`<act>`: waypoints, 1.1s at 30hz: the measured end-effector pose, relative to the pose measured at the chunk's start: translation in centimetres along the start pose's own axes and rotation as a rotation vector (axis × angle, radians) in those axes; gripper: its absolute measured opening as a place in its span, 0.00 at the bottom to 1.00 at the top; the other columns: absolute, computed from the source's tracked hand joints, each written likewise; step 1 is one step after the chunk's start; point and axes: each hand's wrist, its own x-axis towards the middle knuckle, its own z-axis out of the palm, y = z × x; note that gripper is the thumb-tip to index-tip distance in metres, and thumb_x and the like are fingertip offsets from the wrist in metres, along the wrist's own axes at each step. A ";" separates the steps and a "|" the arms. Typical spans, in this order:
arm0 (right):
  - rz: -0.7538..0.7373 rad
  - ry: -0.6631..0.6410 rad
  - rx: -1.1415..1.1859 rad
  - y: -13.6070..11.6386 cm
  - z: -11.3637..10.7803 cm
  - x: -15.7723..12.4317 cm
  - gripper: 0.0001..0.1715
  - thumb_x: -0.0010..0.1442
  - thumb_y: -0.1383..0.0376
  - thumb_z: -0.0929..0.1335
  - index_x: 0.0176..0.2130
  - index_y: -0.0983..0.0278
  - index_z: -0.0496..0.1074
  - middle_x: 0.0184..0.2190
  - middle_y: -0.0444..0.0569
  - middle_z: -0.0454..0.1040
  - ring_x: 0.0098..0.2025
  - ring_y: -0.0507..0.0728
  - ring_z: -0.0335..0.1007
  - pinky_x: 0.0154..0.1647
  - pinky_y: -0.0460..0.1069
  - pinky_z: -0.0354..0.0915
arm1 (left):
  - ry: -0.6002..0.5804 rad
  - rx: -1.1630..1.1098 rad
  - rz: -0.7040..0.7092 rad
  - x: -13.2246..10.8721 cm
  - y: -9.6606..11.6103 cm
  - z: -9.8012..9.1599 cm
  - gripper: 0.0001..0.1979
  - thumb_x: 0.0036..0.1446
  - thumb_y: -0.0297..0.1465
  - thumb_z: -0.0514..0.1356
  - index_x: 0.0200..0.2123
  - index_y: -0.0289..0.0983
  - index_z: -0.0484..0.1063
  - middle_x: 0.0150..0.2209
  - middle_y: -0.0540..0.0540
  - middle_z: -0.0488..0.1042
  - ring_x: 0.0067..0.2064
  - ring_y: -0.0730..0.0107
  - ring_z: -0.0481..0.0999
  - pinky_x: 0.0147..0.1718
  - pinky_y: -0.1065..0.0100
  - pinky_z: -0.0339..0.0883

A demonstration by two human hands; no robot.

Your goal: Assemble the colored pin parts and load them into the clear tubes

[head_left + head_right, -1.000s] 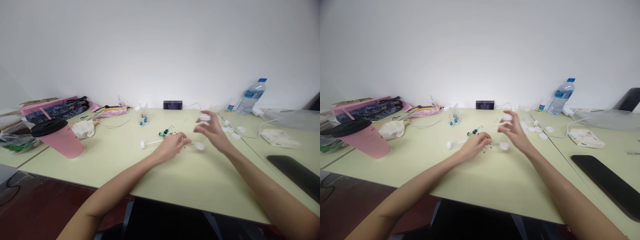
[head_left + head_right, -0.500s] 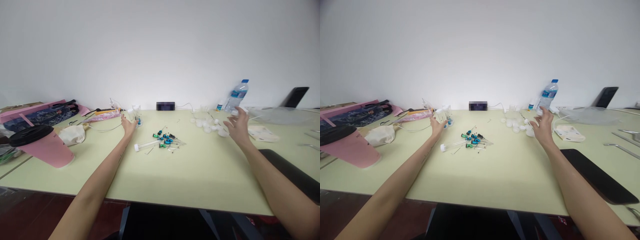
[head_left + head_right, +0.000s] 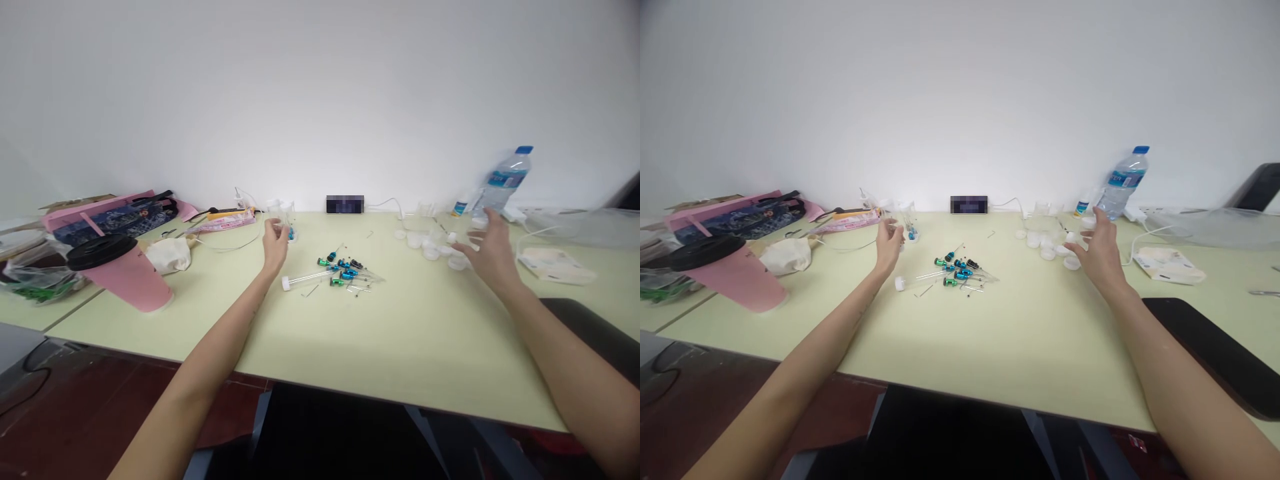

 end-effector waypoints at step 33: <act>0.066 -0.389 0.608 -12.1 2.5 -6.2 0.11 0.64 0.64 0.58 0.40 0.61 0.68 0.28 0.43 0.67 0.24 0.50 0.55 0.26 0.47 0.54 | 0.256 -0.062 -0.185 4.4 -1.9 3.6 0.13 0.50 0.33 0.61 0.26 0.39 0.56 0.30 0.51 0.62 0.34 0.72 0.69 0.35 0.69 0.64</act>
